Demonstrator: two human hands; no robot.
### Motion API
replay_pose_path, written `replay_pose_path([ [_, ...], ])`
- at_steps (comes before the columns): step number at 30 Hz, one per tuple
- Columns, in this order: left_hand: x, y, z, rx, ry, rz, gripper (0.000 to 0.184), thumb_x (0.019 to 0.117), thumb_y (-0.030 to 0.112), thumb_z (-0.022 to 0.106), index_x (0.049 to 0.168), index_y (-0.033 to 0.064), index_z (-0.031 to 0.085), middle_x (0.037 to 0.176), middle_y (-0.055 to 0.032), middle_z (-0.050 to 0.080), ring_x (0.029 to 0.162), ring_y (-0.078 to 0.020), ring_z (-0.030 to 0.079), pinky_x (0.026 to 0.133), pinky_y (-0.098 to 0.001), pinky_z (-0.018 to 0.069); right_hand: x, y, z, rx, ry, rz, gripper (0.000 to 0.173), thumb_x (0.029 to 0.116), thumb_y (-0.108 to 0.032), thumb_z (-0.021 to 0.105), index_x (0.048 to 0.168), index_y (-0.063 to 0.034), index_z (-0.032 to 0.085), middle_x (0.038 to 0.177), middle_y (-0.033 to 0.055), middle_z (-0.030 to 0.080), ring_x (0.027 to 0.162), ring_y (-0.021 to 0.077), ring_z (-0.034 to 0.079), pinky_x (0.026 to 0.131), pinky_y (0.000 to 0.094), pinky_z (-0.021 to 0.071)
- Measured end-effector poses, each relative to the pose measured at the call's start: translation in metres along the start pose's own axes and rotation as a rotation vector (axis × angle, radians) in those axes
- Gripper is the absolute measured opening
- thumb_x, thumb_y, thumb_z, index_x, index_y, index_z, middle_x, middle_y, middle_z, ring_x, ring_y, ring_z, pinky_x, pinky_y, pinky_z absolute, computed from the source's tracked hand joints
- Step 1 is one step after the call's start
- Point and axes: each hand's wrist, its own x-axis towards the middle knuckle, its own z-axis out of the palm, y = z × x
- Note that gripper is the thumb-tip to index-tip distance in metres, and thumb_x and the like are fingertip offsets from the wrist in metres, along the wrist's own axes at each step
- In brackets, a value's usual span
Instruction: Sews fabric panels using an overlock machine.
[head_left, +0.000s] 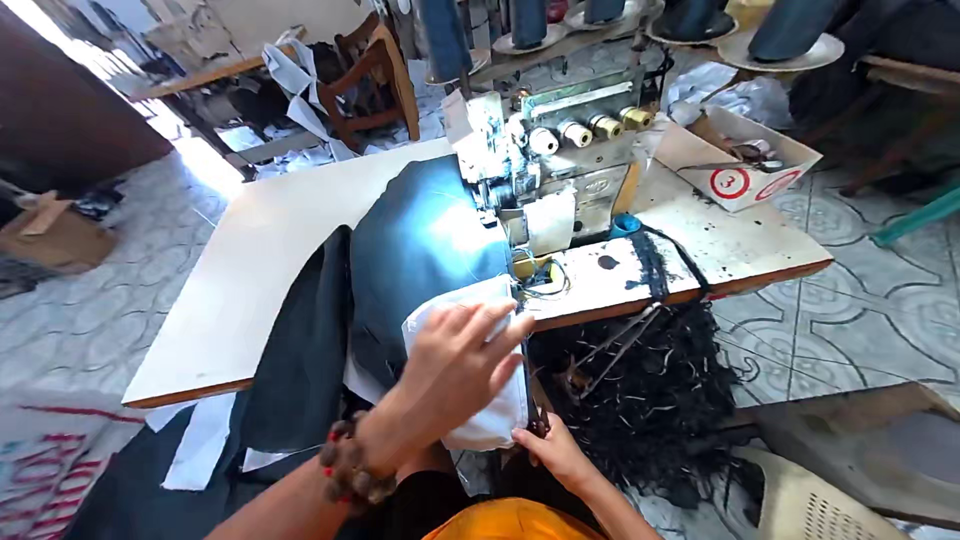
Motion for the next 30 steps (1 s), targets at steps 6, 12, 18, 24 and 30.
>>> replay_pose_path([
  [6, 0.018, -0.023, 0.043, 0.037, -0.151, -0.163, 0.061, 0.0938, 0.041, 0.069, 0.144, 0.0093, 0.059, 0.146, -0.0118, 0.059, 0.132, -0.0357, 0.057, 0.101, -0.0583, 0.048, 0.003, -0.047, -0.011, 0.023, -0.042, 0.036, 0.024, 0.0861, -0.009, 0.072, 0.108, -0.0089, 0.063, 0.079, -0.0053, 0.07, 0.055, 0.001, 0.058, 0.05, 0.0183, 0.0492],
  [12, 0.036, -0.041, 0.044, 0.039, -0.179, -0.254, 0.065, 0.099, 0.052, 0.054, 0.147, 0.0089, 0.056, 0.146, -0.0136, 0.058, 0.13, -0.0373, 0.058, 0.1, -0.0579, 0.0481, 0.011, -0.078, -0.019, -0.057, -0.118, -0.021, 0.008, 0.0858, -0.011, 0.073, 0.091, -0.0133, 0.068, 0.072, -0.0088, 0.068, 0.055, -0.0013, 0.057, 0.051, 0.0171, 0.0483],
  [18, 0.06, -0.07, 0.02, -0.23, -0.313, -0.404, 0.074, 0.0974, 0.055, 0.061, 0.151, 0.0058, 0.047, 0.147, -0.0191, 0.055, 0.134, -0.0375, 0.054, 0.11, -0.0582, 0.0422, 0.043, -0.122, -0.015, -0.181, -0.131, -0.208, 0.007, 0.0852, -0.012, 0.074, 0.087, -0.0133, 0.067, 0.07, -0.0112, 0.065, 0.055, -0.0036, 0.056, 0.052, 0.0151, 0.0477],
  [24, 0.093, -0.141, 0.023, -0.334, -0.53, -0.661, 0.074, 0.0772, 0.045, 0.087, 0.131, 0.0002, 0.063, 0.118, -0.0228, 0.069, 0.111, -0.0366, 0.065, 0.096, -0.0578, 0.0491, 0.081, -0.164, -0.002, -0.23, -0.062, -0.227, 0.017, 0.0841, -0.011, 0.077, 0.09, -0.01, 0.061, 0.069, -0.0093, 0.061, 0.053, -0.0021, 0.054, 0.052, 0.0156, 0.0481],
  [30, 0.138, -0.16, 0.027, -0.265, -0.644, -0.426, 0.089, 0.0883, 0.028, 0.079, 0.159, 0.0019, 0.032, 0.166, -0.0182, 0.029, 0.156, -0.0343, 0.021, 0.125, -0.0499, 0.0153, 0.107, -0.18, 0.012, -0.196, 0.066, -0.227, 0.021, 0.0854, -0.002, 0.075, 0.079, -0.0092, 0.055, 0.061, -0.0065, 0.053, 0.047, 0.0008, 0.049, 0.047, 0.0174, 0.0449],
])
